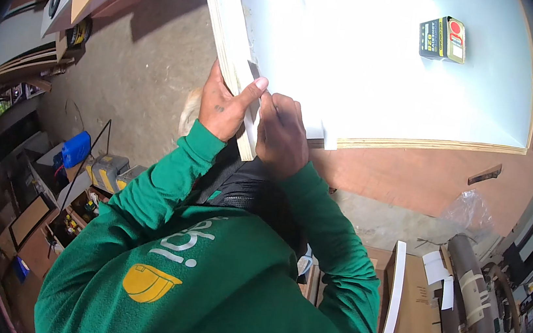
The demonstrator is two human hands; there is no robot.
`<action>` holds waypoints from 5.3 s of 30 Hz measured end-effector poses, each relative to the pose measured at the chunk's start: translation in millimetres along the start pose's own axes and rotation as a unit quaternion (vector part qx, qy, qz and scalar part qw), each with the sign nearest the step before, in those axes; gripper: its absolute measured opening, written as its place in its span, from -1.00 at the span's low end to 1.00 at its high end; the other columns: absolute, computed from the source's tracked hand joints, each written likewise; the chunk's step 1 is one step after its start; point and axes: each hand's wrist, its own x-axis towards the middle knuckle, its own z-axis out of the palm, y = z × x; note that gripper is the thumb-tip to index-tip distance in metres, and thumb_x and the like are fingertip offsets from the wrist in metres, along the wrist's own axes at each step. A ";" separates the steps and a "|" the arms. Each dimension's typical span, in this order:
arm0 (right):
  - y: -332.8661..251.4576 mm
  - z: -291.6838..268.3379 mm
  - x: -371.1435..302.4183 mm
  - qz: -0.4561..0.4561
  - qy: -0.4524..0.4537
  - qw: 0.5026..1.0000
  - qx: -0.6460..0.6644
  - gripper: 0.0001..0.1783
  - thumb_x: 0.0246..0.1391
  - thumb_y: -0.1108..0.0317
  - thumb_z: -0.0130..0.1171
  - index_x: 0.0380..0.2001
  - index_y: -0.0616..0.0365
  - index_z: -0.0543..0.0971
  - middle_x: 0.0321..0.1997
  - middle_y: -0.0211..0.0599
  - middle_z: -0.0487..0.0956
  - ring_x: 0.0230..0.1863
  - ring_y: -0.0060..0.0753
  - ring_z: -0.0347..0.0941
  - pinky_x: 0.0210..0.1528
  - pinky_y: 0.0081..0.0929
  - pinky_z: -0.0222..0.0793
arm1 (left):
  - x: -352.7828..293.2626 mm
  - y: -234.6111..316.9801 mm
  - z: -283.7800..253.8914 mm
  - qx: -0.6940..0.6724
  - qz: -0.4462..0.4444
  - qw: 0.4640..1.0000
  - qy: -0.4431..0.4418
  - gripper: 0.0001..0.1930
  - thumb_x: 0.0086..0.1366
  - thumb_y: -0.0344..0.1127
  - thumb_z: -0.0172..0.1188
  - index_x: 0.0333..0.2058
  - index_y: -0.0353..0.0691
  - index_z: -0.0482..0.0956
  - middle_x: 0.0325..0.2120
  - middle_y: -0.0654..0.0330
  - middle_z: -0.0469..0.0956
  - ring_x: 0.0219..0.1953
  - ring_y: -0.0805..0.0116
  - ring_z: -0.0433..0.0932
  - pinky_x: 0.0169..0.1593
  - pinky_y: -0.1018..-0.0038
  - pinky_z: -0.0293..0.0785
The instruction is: The person uses a metal scraper and a hand plane to trim excess white edge banding from the edges of a wooden cabinet, moving the tools along the length of the edges by hand.
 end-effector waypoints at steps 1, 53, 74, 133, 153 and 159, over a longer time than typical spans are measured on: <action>1.2 1.2 1.9 -0.004 -0.001 1.000 0.001 -0.58 0.14 0.70 0.18 0.10 0.40 0.55 -0.06 0.02 0.52 -0.06 0.04 0.47 -0.03 -0.17 0.48 | 1.6 -2.2 -0.8 0.005 0.002 1.000 0.003 -0.44 0.35 -0.47 0.32 0.24 -0.42 0.28 0.05 0.00 0.55 0.09 0.28 0.56 0.16 0.35 0.53; 21.1 36.7 53.6 0.018 -0.007 0.999 -0.035 -0.55 0.08 0.59 0.16 0.08 0.51 0.54 -0.09 0.04 0.51 -0.08 0.07 0.47 0.00 -0.12 0.47 | 53.1 2.8 -5.4 0.141 -0.006 0.985 0.095 -0.58 0.30 -0.32 0.38 0.04 -0.43 0.51 -0.20 -0.08 0.71 -0.16 0.14 0.71 -0.04 0.27 0.63; 28.9 42.9 70.7 -0.025 0.030 0.999 -0.009 -0.51 -0.01 0.67 0.15 0.07 0.52 0.53 -0.12 0.06 0.50 -0.12 0.10 0.47 -0.03 -0.11 0.47 | 69.9 12.5 -6.9 0.213 -0.042 0.967 0.133 -0.58 0.26 -0.28 0.45 -0.06 -0.46 0.55 -0.23 -0.14 0.73 -0.17 0.04 0.75 -0.04 0.24 0.63; 31.6 49.7 112.0 0.028 0.019 0.999 -0.038 -0.62 0.07 0.59 0.19 0.01 0.40 0.63 -0.16 -0.02 0.57 -0.10 -0.03 0.53 -0.10 -0.24 0.52 | 99.9 29.0 -11.2 0.184 0.066 0.973 0.118 -0.34 0.29 -0.30 0.43 0.27 -0.39 0.33 -0.01 -0.05 0.62 0.00 0.23 0.63 0.10 0.29 0.57; 31.9 33.2 84.2 -0.023 -0.017 0.999 -0.029 -0.48 0.12 0.51 0.29 0.19 0.26 0.53 -0.04 -0.12 0.57 0.01 -0.05 0.50 -0.06 -0.25 0.57 | 75.8 34.1 -10.1 0.142 0.024 0.984 0.105 -0.36 0.27 -0.32 0.33 0.26 -0.38 0.30 -0.03 -0.06 0.59 -0.02 0.17 0.61 0.11 0.27 0.54; 32.5 33.6 74.1 -0.014 -0.004 1.000 -0.022 -0.45 0.06 0.59 0.28 0.18 0.26 0.55 -0.06 -0.12 0.55 -0.05 -0.06 0.52 -0.07 -0.28 0.55 | 73.6 32.0 -13.7 0.148 0.013 0.986 0.080 -0.19 0.26 -0.34 0.34 0.39 -0.41 0.13 0.04 -0.19 0.57 0.01 0.01 0.65 0.11 0.22 0.58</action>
